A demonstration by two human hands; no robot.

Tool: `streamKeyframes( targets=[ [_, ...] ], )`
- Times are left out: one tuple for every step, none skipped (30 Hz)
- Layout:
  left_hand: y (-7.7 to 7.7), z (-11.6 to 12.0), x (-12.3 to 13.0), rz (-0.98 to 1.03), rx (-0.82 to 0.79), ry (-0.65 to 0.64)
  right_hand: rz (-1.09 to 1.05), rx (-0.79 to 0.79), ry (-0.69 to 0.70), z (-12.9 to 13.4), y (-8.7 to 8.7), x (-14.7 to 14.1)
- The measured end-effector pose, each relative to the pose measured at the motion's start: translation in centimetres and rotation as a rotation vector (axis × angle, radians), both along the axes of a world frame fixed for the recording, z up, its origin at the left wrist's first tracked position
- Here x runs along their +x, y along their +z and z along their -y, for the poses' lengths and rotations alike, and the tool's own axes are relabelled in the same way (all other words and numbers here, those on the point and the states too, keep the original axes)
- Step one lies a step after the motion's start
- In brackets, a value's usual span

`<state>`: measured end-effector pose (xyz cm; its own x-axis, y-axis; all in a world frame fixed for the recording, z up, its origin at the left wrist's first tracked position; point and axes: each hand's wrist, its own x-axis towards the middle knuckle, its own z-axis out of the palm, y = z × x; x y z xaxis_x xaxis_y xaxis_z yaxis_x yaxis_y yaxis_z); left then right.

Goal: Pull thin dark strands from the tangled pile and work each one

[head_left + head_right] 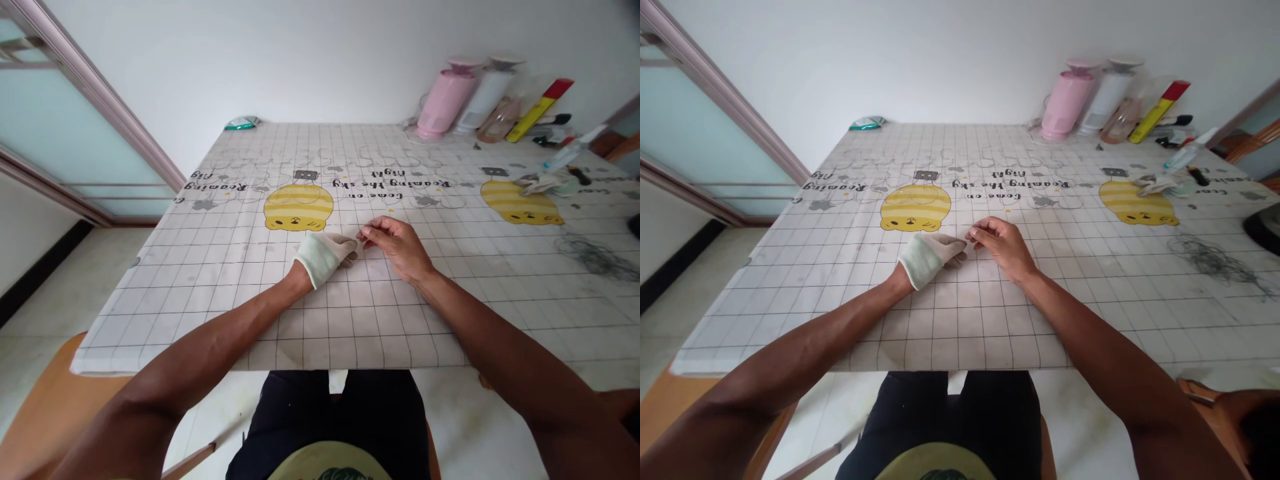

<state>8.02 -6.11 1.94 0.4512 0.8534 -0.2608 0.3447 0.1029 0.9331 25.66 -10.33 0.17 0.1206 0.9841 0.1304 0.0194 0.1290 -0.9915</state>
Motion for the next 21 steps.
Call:
streamKeyframes(
  targets=[
    [-0.1, 0.0, 0.0, 0.005, -0.004, 0.003, 0.007, 0.007, 0.001, 0.0, 0.0, 0.0],
    [-0.2, 0.0, 0.0, 0.012, -0.009, 0.006, 0.009, 0.015, 0.01, 0.1, 0.1, -0.1],
    [-0.3, 0.0, -0.1, 0.021, -0.014, 0.009, 0.005, 0.025, 0.023, 0.1, 0.1, -0.1],
    [-0.4, 0.0, -0.2, 0.032, -0.016, 0.013, 0.0, 0.034, 0.042, 0.1, 0.1, 0.0],
    [-0.5, -0.1, -0.3, 0.046, -0.015, 0.022, -0.003, 0.042, 0.06, 0.2, 0.1, 0.0],
    [-0.6, -0.2, -0.4, 0.064, -0.011, 0.036, 0.0, 0.044, 0.078, 0.2, 0.2, 0.1],
    [-0.6, -0.3, -0.6, 0.088, -0.002, 0.057, 0.008, 0.039, 0.094, 0.3, 0.2, 0.3],
    [-0.5, -0.4, -0.7, 0.118, 0.009, 0.083, 0.015, 0.026, 0.112, 0.3, 0.3, 0.4],
    [-0.5, -0.6, -0.9, 0.149, 0.022, 0.114, 0.019, 0.007, 0.131, 0.3, 0.4, 0.6],
    [-0.5, -0.8, -1.0, 0.178, 0.035, 0.142, 0.019, -0.016, 0.15, 0.4, 0.5, 0.7],
    [-0.4, -0.9, -1.1, 0.204, 0.045, 0.17, 0.014, -0.038, 0.169, 0.4, 0.7, 0.9],
    [-0.4, -1.1, -1.2, 0.225, 0.05, 0.191, 0.005, -0.059, 0.186, 0.4, 0.8, 1.0],
    [-0.5, -1.2, -1.2, 0.24, 0.045, 0.205, -0.004, -0.079, 0.2, 0.4, 0.9, 1.1],
    [-0.6, -1.3, -1.1, 0.252, 0.025, 0.208, -0.01, -0.098, 0.211, 0.4, 1.1, 1.1],
    [-0.7, -1.3, -1.0, 0.262, -0.006, 0.201, -0.013, -0.114, 0.221, 0.4, 1.2, 1.2],
    [-0.8, -1.4, -0.9, 0.271, -0.041, 0.186, -0.014, -0.125, 0.229, 0.4, 1.3, 1.3],
    [-0.9, -1.3, -0.7, 0.276, -0.073, 0.166, -0.014, -0.128, 0.232, 0.4, 1.3, 1.3],
    [-1.0, -1.3, -0.6, 0.276, -0.099, 0.146, -0.011, -0.125, 0.23, 0.3, 1.4, 1.4],
    [-1.1, -1.3, -0.6, 0.271, -0.116, 0.129, -0.005, -0.117, 0.225, 0.3, 1.4, 1.5],
    [-1.1, -1.2, -0.6, 0.263, -0.125, 0.114, 0.004, -0.109, 0.218, 0.3, 1.4, 1.7],
    [-1.1, -1.2, -0.6, 0.251, -0.129, 0.099, 0.013, -0.1, 0.211, 0.2, 1.4, 1.8]
  ],
)
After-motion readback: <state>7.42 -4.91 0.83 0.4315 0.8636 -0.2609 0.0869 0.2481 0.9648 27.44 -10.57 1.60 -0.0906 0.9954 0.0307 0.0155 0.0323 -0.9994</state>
